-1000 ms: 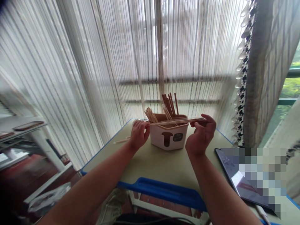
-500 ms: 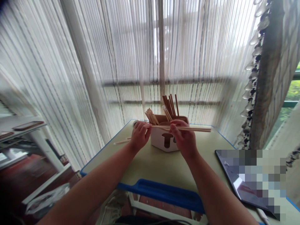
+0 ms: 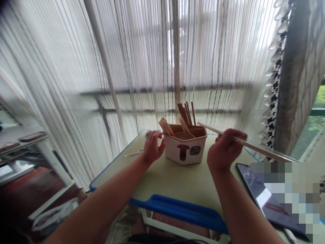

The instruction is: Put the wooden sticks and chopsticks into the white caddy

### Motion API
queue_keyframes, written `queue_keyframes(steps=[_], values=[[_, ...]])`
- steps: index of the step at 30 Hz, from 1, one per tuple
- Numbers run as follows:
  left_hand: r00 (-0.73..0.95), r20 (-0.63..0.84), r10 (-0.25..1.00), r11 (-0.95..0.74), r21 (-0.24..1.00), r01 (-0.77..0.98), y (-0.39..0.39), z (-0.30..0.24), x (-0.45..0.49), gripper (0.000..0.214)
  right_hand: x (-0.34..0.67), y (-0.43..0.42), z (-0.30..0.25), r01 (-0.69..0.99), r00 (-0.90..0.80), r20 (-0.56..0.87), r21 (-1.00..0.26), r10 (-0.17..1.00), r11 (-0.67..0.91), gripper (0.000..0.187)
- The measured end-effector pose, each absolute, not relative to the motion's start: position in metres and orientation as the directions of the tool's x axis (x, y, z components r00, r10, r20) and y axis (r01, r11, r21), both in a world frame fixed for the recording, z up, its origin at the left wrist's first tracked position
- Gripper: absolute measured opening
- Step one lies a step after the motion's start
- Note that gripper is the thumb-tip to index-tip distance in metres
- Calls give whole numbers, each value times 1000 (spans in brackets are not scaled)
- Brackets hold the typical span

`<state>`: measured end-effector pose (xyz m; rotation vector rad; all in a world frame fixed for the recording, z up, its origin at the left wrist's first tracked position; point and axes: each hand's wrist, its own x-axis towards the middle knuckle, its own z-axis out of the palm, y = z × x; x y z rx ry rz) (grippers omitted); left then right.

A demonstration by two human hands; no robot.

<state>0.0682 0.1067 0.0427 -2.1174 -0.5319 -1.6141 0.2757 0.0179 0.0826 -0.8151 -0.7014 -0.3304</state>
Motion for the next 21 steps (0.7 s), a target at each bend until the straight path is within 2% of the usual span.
queue_keyframes(steps=[2, 5, 7, 9, 13, 18, 21], values=[[262, 963, 60, -838, -94, 538, 105, 42, 68, 14, 277, 16, 80, 712, 611, 791, -538, -21, 451, 24], [249, 966, 67, -839, -81, 538, 103, 41, 68, 13, 276, 14, 75, 831, 473, 863, -503, 175, 237, 27], [229, 971, 62, -837, -75, 543, 101, 41, 69, 11, 277, 14, 73, 829, 457, 834, -525, 309, 192, 26], [219, 974, 56, -832, -76, 550, 101, 41, 69, 10, 279, 17, 72, 811, 448, 812, -546, 375, 212, 23], [179, 981, 71, -820, -45, 571, 100, 42, 66, 7, 284, 21, 70, 825, 380, 841, -497, 386, 270, 22], [131, 987, 98, -809, 2, 588, 96, 41, 63, 8, 281, 18, 68, 945, 249, 909, -304, 334, 122, 32], [118, 986, 114, -804, 22, 594, 94, 41, 63, 10, 279, 15, 66, 966, 210, 914, -248, 346, 69, 32]])
